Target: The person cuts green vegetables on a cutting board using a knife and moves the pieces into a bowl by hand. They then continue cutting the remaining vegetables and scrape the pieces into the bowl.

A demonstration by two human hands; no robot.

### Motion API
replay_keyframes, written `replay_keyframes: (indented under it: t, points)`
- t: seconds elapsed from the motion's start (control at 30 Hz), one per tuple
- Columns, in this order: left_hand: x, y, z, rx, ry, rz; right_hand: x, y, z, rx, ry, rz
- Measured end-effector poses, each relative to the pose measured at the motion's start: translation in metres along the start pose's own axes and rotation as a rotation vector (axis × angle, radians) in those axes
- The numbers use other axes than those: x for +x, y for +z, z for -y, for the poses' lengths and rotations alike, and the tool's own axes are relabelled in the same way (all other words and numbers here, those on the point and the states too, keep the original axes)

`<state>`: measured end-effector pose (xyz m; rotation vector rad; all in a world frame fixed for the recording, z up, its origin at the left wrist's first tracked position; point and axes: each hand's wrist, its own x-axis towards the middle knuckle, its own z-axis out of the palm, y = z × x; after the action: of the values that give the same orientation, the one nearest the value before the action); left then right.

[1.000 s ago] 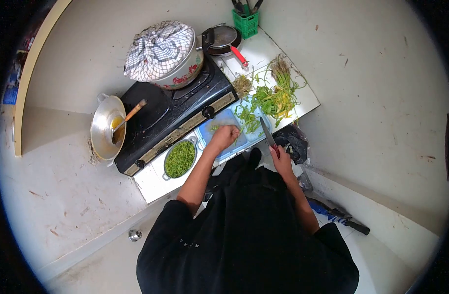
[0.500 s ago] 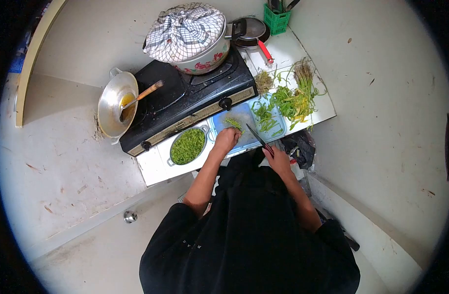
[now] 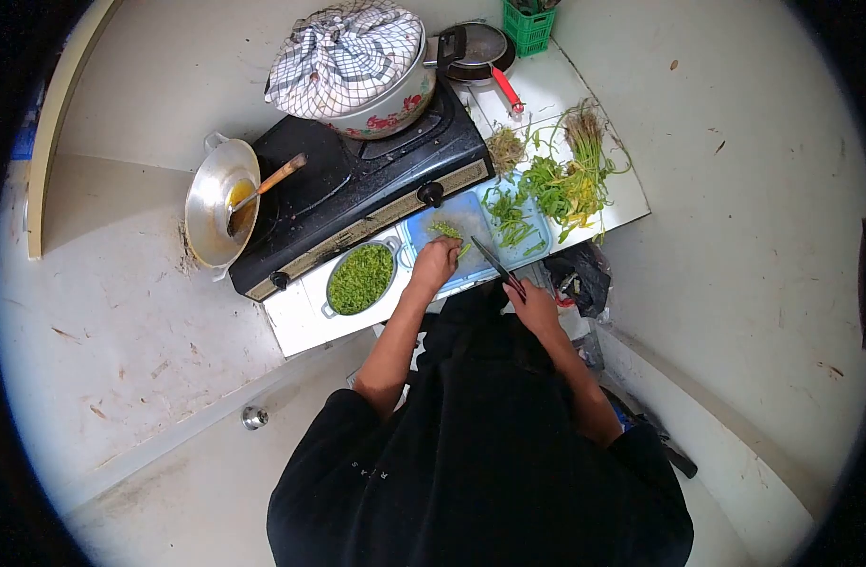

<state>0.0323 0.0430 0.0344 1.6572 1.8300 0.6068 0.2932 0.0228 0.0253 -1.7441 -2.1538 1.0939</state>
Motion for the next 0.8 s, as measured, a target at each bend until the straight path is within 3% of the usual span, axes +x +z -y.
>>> replay_keyframes:
  t: [0.2, 0.57, 0.8]
  points:
    - [-0.009, 0.002, -0.011, 0.036, -0.054, 0.003, 0.003, -0.003, 0.008, -0.005, 0.008, 0.001]
    - [-0.022, 0.018, -0.021, 0.04, 0.024, -0.32, 0.005, -0.001, 0.003, -0.005, 0.009, 0.018]
    - [-0.027, 0.019, -0.013, 0.043, 0.043, -0.292, 0.005, 0.004, -0.001, -0.023, -0.005, -0.001]
